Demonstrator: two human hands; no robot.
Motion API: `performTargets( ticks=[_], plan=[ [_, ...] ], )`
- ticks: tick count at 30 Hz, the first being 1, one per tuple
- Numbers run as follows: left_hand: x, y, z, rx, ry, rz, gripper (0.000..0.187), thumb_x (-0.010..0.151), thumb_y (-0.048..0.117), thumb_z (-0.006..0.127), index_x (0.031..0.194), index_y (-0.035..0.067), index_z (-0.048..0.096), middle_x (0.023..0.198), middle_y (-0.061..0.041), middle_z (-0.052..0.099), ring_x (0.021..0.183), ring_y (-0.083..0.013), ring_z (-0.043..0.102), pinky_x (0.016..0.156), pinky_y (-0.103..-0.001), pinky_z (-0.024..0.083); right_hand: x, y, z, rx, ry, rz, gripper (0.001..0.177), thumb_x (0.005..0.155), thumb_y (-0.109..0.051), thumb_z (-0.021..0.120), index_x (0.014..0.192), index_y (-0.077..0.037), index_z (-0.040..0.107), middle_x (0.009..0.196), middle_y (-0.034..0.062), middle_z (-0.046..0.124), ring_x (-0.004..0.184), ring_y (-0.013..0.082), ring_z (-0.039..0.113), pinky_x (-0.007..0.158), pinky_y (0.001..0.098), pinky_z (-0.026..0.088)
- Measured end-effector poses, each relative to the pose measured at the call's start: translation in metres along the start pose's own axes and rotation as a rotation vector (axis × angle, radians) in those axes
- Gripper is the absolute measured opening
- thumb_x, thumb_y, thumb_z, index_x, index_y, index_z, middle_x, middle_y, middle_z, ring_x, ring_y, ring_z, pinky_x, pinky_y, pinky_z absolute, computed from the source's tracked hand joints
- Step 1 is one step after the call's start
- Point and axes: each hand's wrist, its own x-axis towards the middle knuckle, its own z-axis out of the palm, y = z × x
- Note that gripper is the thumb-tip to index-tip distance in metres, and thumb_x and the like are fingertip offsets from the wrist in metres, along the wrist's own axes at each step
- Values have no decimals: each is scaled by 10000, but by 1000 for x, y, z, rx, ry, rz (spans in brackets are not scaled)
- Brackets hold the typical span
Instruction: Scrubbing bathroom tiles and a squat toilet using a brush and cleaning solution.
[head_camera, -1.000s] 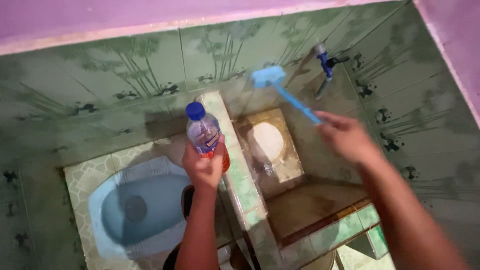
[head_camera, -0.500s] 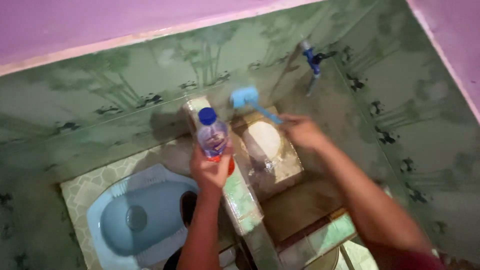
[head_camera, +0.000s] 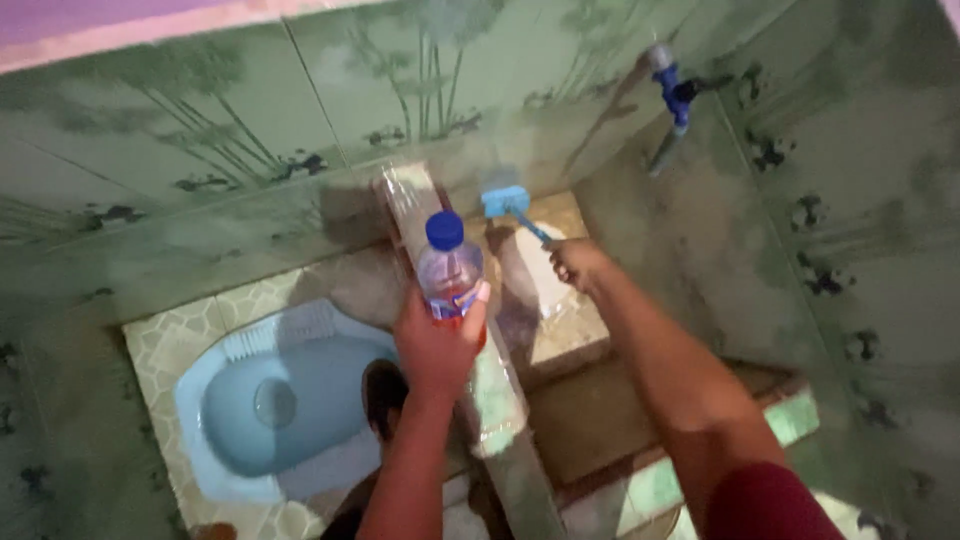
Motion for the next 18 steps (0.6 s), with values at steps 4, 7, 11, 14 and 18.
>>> performTargets(
  ticks=[4,7,11,14,18],
  plan=[
    [0,-13,6,39,37,35,577,608,405,996,994,83,713,819,-167,743,837,-408,746,736,-483,600,-170,-89,-40,41,197,-62,181,931,-192,641,978,-35,717,611,-6,522,445,46,481,340,244,312],
    [11,11,-9,-7,20,25,511,686,329,983,980,24,698,829,-216,730,856,-438,740,764,-462,595,-314,-162,-47,51,159,-137,508,884,-139,660,1377,-37,593,667,-1,429,472,61,464,285,205,315],
    [6,14,-7,-66,15,-34,498,705,331,949,1010,32,694,858,-215,745,902,-443,735,784,-502,583,-236,-132,-26,123,105,-77,266,919,-148,624,1181,-108,643,543,10,363,341,103,351,231,255,283],
    [0,8,-3,-30,-6,-100,517,685,390,939,984,51,688,866,-213,752,907,-445,734,766,-532,580,-55,-19,-48,28,53,-51,156,961,-208,557,901,-96,648,503,5,413,337,87,365,215,242,241],
    [-20,-5,-7,27,-22,-91,488,646,324,968,970,71,705,846,-189,762,898,-411,756,760,-487,595,32,19,-32,99,-74,-45,144,966,-143,563,949,-15,626,525,18,410,384,87,411,278,186,261]
  ],
)
